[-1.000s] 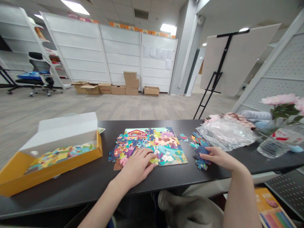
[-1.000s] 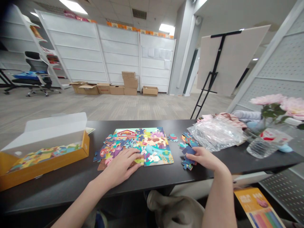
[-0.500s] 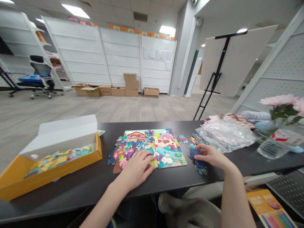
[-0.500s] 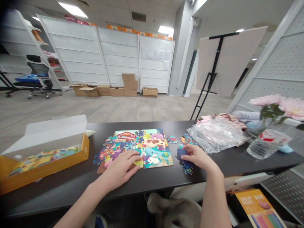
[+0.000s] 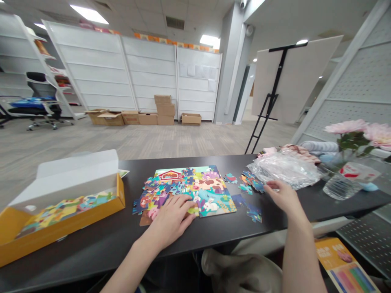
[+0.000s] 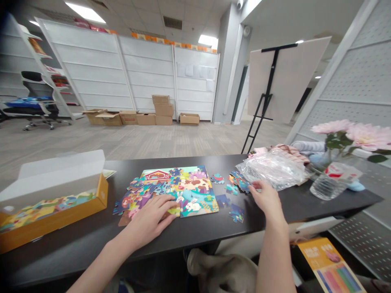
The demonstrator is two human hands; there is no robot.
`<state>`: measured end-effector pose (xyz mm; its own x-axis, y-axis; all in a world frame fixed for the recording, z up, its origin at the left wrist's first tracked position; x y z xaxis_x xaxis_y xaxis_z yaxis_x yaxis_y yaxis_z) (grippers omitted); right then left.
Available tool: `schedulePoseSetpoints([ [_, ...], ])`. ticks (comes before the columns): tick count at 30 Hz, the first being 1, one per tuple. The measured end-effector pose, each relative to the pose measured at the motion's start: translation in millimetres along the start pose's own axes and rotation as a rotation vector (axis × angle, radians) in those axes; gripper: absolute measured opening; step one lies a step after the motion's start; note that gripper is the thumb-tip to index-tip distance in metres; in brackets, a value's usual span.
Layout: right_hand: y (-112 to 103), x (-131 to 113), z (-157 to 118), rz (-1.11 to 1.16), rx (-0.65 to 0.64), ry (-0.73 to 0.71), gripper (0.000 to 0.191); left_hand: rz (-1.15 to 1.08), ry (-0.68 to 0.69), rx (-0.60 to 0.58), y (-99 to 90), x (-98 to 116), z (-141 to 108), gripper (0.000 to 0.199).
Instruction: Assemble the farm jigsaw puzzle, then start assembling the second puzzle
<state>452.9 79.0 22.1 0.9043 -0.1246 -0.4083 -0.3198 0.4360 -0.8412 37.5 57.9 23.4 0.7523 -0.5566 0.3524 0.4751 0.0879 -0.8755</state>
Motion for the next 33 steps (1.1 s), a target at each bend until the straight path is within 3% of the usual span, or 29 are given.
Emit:
schedulePoseSetpoints([
  [7, 22, -8, -2, -0.081, -0.079, 0.04, 0.052, 0.012, 0.0, -0.025, 4.1, -2, 0, 0.024],
  [14, 25, -19, -2, -0.056, -0.125, -0.004, 0.027, 0.009, -0.003, -0.022, 3.8, 0, 0, 0.023],
  [22, 31, -71, -11, 0.256, -0.279, -0.247, 0.033, 0.022, -0.018, -0.047, 5.9, -1, 0, 0.025],
  [27, 38, -90, -18, 0.408, -0.392, -0.252, 0.035, 0.021, -0.011, -0.045, 6.8, -1, 0, 0.025],
  [33, 38, -106, -20, 0.695, -0.387, -0.226, 0.04, 0.019, -0.005, -0.033, 5.4, 0, -1, 0.024],
])
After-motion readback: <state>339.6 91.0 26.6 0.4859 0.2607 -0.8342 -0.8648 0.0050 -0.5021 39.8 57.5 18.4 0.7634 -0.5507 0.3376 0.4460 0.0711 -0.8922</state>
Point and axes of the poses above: each hand's wrist, its own z-axis towards the middle knuckle, its own y-axis out of the palm, x = y × z, the point moved 10 cm from there along z, towards the middle knuckle, and after that the axes turned 12 degrees about -y, right-handed, at the moved point
